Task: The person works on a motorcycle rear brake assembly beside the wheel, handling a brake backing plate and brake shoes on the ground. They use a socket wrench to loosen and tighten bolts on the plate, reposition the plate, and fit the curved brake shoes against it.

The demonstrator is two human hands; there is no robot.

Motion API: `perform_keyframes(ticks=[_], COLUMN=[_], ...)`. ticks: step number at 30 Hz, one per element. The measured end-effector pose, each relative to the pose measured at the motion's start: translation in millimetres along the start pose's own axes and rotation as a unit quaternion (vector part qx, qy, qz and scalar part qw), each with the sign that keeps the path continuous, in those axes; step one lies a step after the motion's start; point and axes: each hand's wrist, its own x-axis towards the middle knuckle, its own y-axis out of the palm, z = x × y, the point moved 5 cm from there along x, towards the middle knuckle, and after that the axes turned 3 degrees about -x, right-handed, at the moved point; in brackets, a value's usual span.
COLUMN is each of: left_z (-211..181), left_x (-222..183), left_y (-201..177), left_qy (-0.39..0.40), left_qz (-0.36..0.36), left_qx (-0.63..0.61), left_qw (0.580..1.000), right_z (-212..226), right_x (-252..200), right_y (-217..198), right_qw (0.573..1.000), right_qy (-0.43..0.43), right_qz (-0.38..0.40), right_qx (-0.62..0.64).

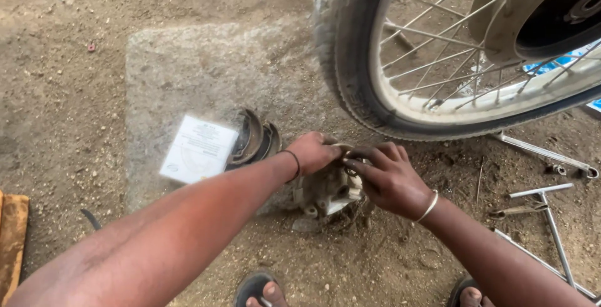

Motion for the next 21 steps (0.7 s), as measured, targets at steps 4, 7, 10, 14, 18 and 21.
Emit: perform_keyframes(ticks=[4,7,10,14,18,21], left_z=[-16.5,-21.4,-28.2,-21.0,-29.7,-19.8], left_x=[-14.2,-13.6,-16.0,0.7,-11.7,2.8], left_y=[-2.5,4.5,4.1,11.2,6.3,12.0], left_qy=[0.015,-0.01,-0.001,0.037,0.03,0.052], left_qz=[0.03,0.065,0.07,0.07,0.075,0.077], left_qx=[0.02,0.039,0.048,0.073,0.09,0.088], left_qw=[0.999,0.997,0.996,0.994,0.993,0.992], right_z=[2.5,3.0,3.2,-10.5,-32.2,-39.8], right_x=[1.3,-0.5,1.8,-14.7,-32.4,-31.7], right_y=[2.9,1.5,-1.9,4.6,16.7,18.1], right_qw=[1.0,1.0,0.99,0.962,0.928,0.898], right_qy=[-0.002,0.022,0.101,0.204,0.31,0.368], right_qz=[0.006,-0.021,-0.021,-0.048,-0.057,-0.047], right_qx=[-0.022,0.005,0.097,0.173,0.201,0.235])
